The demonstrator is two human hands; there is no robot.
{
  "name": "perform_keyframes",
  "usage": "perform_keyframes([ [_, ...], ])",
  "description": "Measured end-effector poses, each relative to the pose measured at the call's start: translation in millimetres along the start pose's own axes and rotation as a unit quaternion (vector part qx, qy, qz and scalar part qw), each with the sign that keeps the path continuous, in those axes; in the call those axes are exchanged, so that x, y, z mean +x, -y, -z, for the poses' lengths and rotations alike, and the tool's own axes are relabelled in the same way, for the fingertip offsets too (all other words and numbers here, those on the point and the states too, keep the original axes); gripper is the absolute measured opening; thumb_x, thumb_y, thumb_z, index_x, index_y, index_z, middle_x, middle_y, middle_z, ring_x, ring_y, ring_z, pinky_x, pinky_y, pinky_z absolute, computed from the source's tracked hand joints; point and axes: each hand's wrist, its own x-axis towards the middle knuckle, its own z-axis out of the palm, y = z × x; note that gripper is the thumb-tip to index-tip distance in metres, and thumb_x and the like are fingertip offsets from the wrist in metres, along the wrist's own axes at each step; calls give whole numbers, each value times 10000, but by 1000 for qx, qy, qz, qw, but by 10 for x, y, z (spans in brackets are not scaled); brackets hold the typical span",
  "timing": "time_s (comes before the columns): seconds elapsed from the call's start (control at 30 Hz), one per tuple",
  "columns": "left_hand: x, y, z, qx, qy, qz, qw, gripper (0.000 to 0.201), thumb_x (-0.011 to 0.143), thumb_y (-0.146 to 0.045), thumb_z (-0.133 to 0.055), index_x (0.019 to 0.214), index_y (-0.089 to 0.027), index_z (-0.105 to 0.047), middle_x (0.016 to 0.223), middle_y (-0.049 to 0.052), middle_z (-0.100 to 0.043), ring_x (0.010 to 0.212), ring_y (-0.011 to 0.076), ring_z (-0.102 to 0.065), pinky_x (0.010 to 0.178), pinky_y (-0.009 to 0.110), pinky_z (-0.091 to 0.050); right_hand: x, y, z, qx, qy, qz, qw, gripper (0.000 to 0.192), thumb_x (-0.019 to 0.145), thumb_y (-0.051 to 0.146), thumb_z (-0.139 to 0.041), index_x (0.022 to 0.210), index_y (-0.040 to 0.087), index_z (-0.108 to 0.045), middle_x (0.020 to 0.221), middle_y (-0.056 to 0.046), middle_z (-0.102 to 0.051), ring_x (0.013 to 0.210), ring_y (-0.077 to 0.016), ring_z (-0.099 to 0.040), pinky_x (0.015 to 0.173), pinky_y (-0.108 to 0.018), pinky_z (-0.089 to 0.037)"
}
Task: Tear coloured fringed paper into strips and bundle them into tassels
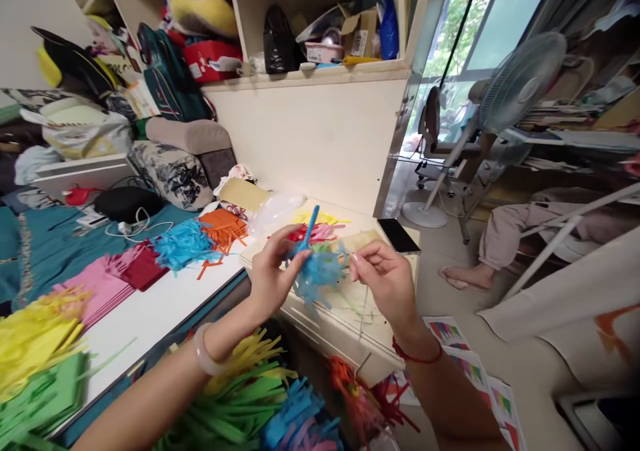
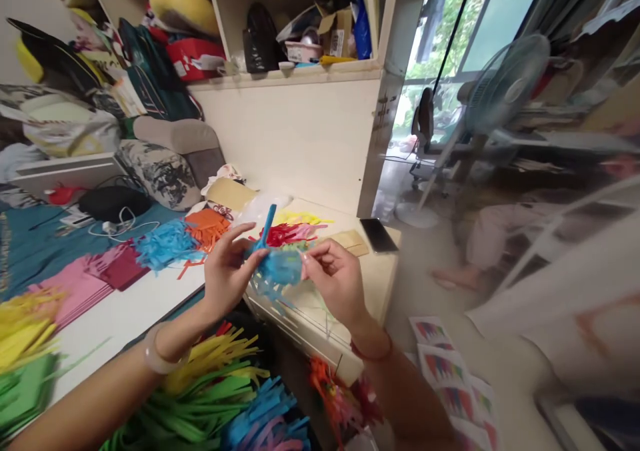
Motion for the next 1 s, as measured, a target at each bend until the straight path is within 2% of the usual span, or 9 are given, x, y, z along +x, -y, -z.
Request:
perform_keyframes([
  [0.07,-112,-137,118,33,-11,-36,999,284,796,-234,-679,1071,-175,-636,826,30,-713,640,96,-634,590,194,-524,-6,271,-149,-31,19,38,999,148,807,272,-611,718,182,-533,553,10,-606,500,-103,-561,489,-217,-442],
  [0.13,-194,-251,222,73,-25,-88,993,179,795,-216,-683,967,-171,-660,810,30,-725,658,104,-662,622,192,-543,-21,441,-292,-61,38,70,995,131,803,239,-593,712,187,-515,554,10,-608,481,-100,-555,467,-214,-428],
  [0.23,-275,-377,336,122,-54,-151,980,70,810,-202,-666,866,-164,-647,750,21,-724,637,108,-673,611,182,-545,-67,525,-469,-94,67,101,988,136,801,212,-567,690,192,-490,527,17,-581,453,-96,-532,442,-214,-403],
  [0.37,-337,-462,415,162,-64,-186,967,16,838,-179,-625,843,-168,-614,710,16,-708,627,106,-669,610,179,-537,-152,540,-608,-128,70,141,979,136,792,176,-558,681,193,-481,534,26,-559,456,-92,-538,439,-206,-404],
  [0.53,-364,-454,441,190,-71,-237,950,61,829,-114,-617,856,-166,-601,700,19,-687,668,117,-664,661,197,-535,-226,628,-672,-168,61,194,965,137,779,143,-556,681,197,-477,560,43,-526,449,-61,-495,399,-168,-368],
  [0.67,-377,-424,445,209,-63,-264,939,85,835,-89,-592,895,-146,-608,710,41,-677,695,130,-653,678,220,-522,-248,635,-699,-229,39,244,942,145,773,126,-556,675,201,-478,553,50,-513,429,-52,-452,407,-171,-379],
  [0.8,-388,-412,451,230,-70,-270,932,104,840,-80,-573,910,-152,-603,704,40,-664,691,130,-639,663,224,-511,-285,606,-714,-268,17,263,926,147,775,128,-555,678,206,-477,548,53,-515,436,-59,-477,428,-177,-398],
  [1.0,-395,-400,458,240,-68,-266,931,100,845,-90,-570,917,-157,-593,706,37,-654,696,130,-635,663,224,-505,-326,627,-728,-284,17,278,918,153,785,122,-554,682,207,-479,531,52,-526,436,-63,-494,431,-178,-398],
])
